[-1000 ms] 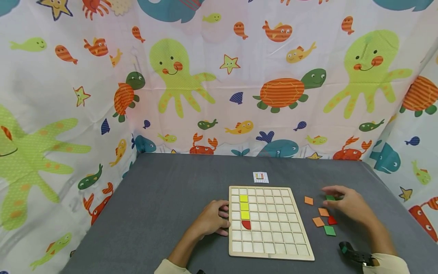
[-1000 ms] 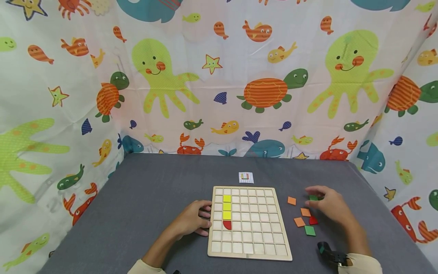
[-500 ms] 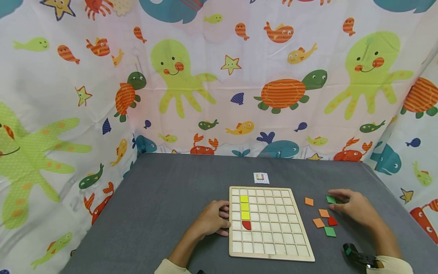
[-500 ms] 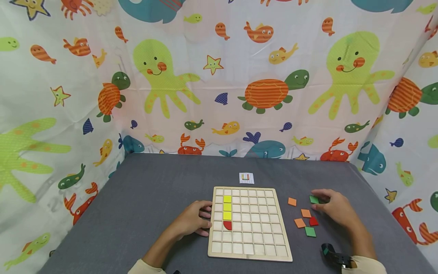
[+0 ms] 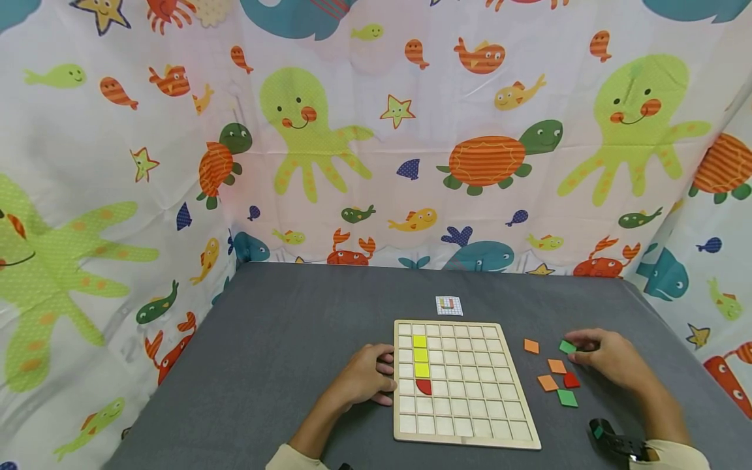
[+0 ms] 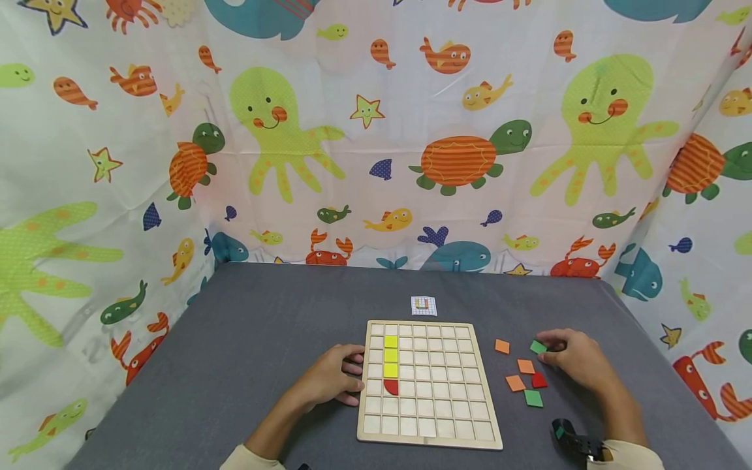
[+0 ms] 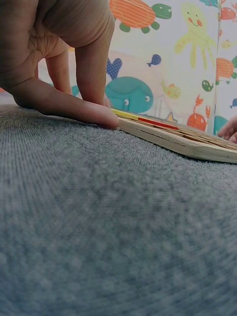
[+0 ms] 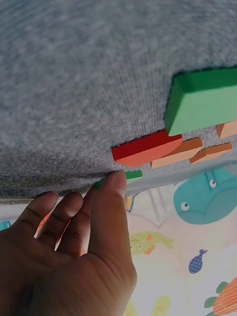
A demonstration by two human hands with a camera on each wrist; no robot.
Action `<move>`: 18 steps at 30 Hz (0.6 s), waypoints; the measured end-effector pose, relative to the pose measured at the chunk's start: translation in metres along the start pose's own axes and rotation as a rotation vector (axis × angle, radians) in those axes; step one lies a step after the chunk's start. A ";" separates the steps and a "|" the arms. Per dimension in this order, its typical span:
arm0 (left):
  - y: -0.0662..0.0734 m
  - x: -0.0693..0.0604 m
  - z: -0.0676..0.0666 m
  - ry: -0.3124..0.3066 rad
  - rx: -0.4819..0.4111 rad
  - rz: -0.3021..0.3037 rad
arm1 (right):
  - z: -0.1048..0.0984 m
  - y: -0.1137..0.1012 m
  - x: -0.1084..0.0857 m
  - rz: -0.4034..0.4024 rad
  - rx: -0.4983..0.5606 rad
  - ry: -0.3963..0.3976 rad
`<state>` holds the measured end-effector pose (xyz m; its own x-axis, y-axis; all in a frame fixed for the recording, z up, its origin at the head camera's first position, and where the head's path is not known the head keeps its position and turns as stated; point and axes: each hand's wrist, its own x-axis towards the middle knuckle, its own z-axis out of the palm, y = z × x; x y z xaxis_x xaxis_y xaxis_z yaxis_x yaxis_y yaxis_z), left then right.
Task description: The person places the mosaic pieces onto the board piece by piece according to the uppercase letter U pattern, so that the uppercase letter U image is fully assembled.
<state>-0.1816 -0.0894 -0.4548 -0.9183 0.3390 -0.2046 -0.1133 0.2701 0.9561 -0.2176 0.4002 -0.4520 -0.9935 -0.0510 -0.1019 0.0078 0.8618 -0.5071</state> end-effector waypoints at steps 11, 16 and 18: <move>0.000 0.000 0.000 0.001 0.014 -0.001 | -0.001 -0.008 -0.001 -0.014 -0.037 0.014; -0.001 0.000 0.001 0.001 0.020 0.000 | 0.000 -0.022 -0.001 -0.023 -0.029 0.000; -0.001 0.001 0.001 0.002 0.018 0.001 | 0.001 -0.029 0.000 -0.025 -0.012 -0.009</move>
<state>-0.1817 -0.0889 -0.4561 -0.9190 0.3378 -0.2032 -0.1054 0.2862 0.9524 -0.2178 0.3747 -0.4382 -0.9923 -0.0772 -0.0972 -0.0185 0.8662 -0.4994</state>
